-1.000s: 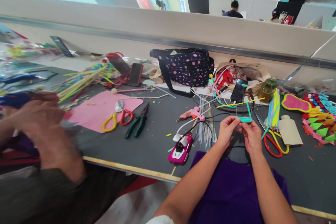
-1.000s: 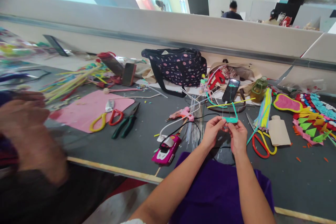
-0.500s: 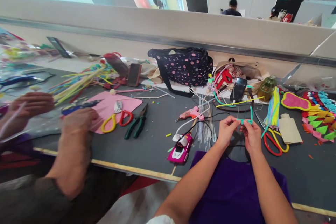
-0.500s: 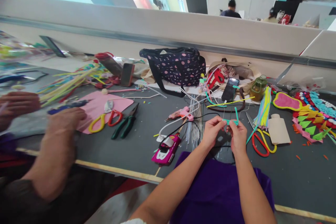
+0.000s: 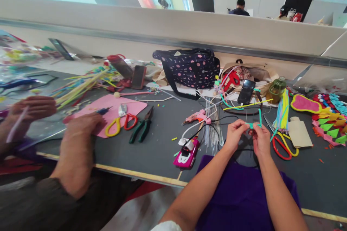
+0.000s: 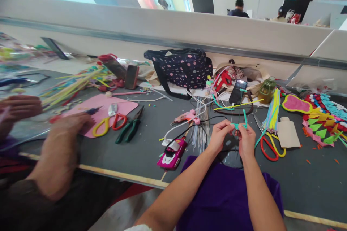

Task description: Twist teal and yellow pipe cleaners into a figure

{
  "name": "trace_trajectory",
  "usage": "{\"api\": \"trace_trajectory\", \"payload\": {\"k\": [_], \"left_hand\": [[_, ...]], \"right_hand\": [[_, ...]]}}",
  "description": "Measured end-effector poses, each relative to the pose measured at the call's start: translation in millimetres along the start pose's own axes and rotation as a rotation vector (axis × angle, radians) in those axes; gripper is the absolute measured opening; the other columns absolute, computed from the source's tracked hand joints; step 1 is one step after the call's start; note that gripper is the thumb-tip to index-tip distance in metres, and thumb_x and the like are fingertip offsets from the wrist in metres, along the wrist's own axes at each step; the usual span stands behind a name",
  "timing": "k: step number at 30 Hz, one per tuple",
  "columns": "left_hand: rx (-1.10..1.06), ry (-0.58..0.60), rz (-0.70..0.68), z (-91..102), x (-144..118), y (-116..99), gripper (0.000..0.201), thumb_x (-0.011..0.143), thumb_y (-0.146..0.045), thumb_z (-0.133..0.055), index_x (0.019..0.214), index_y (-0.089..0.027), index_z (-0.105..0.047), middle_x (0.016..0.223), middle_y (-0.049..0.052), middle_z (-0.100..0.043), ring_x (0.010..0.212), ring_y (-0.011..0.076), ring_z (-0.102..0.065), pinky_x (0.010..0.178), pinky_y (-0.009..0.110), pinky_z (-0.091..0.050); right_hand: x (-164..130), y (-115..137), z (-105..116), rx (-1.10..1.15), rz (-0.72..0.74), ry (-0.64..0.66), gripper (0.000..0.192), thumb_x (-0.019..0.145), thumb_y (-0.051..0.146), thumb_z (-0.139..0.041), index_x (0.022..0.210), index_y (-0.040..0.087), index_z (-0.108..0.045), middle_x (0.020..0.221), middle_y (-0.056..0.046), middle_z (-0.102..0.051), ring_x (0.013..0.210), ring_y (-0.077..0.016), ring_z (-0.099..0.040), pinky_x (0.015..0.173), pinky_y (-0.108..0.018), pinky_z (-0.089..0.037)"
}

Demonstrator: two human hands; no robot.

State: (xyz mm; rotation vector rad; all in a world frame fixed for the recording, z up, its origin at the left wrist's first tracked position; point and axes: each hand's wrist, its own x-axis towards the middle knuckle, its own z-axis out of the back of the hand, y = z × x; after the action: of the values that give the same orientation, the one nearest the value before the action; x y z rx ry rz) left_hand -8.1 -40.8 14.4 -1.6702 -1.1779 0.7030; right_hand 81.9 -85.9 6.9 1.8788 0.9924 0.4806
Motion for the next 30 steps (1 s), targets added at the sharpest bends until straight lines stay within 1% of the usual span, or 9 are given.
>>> {"api": "trace_trajectory", "payload": {"k": [3, 9, 17, 20, 24, 30], "left_hand": [[0.007, 0.003, 0.001, -0.1, -0.4, -0.5, 0.021, 0.068, -0.031, -0.072, 0.059, -0.014, -0.063, 0.058, -0.002, -0.052, 0.054, 0.0083, -0.046, 0.055, 0.022, -0.038], [-0.023, -0.025, 0.015, 1.7, 1.6, 0.6, 0.022, 0.07, -0.033, -0.069, 0.06, -0.014, -0.064, 0.058, -0.001, -0.054, 0.056, 0.0096, -0.047, 0.055, 0.022, -0.039], [-0.066, -0.041, 0.113, 4.8, 5.0, 5.9, 0.023, 0.069, -0.037, -0.068, 0.067, -0.014, -0.066, 0.063, 0.002, -0.059, 0.058, 0.0111, -0.051, 0.052, 0.021, -0.043], [-0.067, -0.053, 0.099, 4.8, 5.7, 6.3, 0.023, 0.069, -0.036, -0.069, 0.065, -0.014, -0.065, 0.06, 0.001, -0.057, 0.057, 0.0107, -0.051, 0.052, 0.021, -0.044], [-0.063, -0.069, 0.078, 4.6, 6.0, 5.7, 0.024, 0.069, -0.037, -0.069, 0.066, -0.014, -0.065, 0.06, 0.001, -0.056, 0.056, 0.0102, -0.05, 0.052, 0.02, -0.044], [-0.021, -0.118, -0.013, 5.3, 6.4, 3.0, 0.025, 0.071, -0.039, -0.068, 0.067, -0.015, -0.064, 0.064, 0.0, -0.055, 0.057, 0.0095, -0.048, 0.051, 0.019, -0.043]], "right_hand": [[-0.6, 0.1, -0.5, 0.0, 0.018, -0.025, 0.019, 0.064, 0.031, -0.076, 0.068, 0.018, -0.063, 0.058, 0.004, -0.058, 0.051, -0.0089, -0.05, 0.052, -0.022, -0.04], [1.5, 0.1, 1.3, -0.003, 0.04, 0.012, 0.021, 0.071, 0.037, -0.068, 0.067, 0.017, -0.061, 0.062, 0.002, -0.058, 0.054, -0.0101, -0.05, 0.053, -0.024, -0.043], [2.3, -0.9, 3.7, -0.053, 0.08, -0.035, 0.022, 0.072, 0.039, -0.068, 0.068, 0.017, -0.063, 0.064, 0.002, -0.057, 0.055, -0.0101, -0.049, 0.052, -0.023, -0.042], [2.2, -1.4, 3.7, -0.083, 0.096, -0.026, 0.024, 0.074, 0.04, -0.066, 0.068, 0.018, -0.063, 0.063, 0.001, -0.058, 0.055, -0.0108, -0.05, 0.053, -0.024, -0.042], [2.0, -1.4, 4.5, -0.057, 0.067, -0.045, 0.025, 0.074, 0.042, -0.066, 0.072, 0.018, -0.066, 0.064, 0.001, -0.061, 0.056, -0.0116, -0.052, 0.054, -0.025, -0.043], [0.1, -1.9, 3.6, -0.137, 0.033, 0.091, 0.024, 0.07, 0.04, -0.072, 0.079, 0.019, -0.067, 0.068, 0.001, -0.063, 0.057, -0.011, -0.052, 0.053, -0.023, -0.041]]}}
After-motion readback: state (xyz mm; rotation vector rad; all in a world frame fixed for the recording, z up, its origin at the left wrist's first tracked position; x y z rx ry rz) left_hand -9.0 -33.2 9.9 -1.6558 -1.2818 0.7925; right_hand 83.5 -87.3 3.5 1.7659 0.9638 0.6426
